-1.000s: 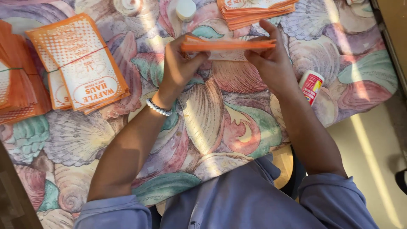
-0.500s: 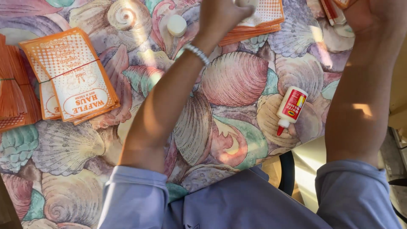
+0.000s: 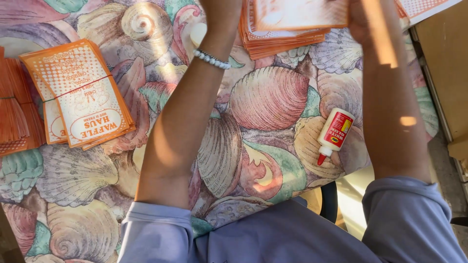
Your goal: Applying glue to paper templates and folding them to assemble bags
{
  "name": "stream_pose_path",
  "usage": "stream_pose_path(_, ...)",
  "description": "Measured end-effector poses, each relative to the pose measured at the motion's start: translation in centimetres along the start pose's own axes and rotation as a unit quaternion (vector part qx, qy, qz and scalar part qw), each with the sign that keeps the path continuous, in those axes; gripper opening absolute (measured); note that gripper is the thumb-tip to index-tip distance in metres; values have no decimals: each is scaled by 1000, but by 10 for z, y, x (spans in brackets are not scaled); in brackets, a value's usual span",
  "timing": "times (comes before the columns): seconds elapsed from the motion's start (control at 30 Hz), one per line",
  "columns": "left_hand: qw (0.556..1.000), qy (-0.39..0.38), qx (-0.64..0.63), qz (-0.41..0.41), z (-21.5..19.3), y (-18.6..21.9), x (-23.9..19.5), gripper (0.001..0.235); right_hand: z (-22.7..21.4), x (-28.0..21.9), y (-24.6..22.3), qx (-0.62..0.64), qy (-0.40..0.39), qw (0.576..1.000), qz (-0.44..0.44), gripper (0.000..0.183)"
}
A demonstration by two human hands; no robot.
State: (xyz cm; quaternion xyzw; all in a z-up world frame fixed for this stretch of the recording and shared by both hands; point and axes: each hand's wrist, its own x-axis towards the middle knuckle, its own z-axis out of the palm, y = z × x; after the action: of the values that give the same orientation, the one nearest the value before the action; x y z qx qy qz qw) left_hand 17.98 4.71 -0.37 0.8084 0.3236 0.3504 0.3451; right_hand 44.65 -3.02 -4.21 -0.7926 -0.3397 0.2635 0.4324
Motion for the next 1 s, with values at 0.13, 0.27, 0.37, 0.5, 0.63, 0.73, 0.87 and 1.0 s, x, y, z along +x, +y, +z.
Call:
stream_pose_path(0.13,1000,-5,-6,-23,-13,-5,-1,54,25,-49,-50,-79,-8,994,-79,43)
stream_pose_path(0.27,998,-14,-21,-52,5,-33,1,57,32,-79,-82,-190,12,971,-144,60)
stream_pose_path(0.37,997,-21,-32,-67,-8,-17,3,60,29,-87,-90,-227,36,951,-207,59)
stream_pose_path(0.5,994,-34,-44,-91,-14,-14,3,63,22,-106,-113,-259,16,959,-113,48)
stream_pose_path(0.63,991,-50,-51,-116,-23,-10,1,66,16,-102,-111,-222,-35,974,5,35)
stream_pose_path(0.73,987,-54,-62,-140,-32,-12,-5,68,20,-107,-115,-215,-45,976,-13,37)
stream_pose_path(0.87,948,-124,-133,-260,-53,22,2,77,25,-108,-129,-212,-18,975,66,50)
stream_pose_path(1.0,937,-89,-177,-289,-45,18,6,95,28,-109,-141,-231,-11,960,155,54)
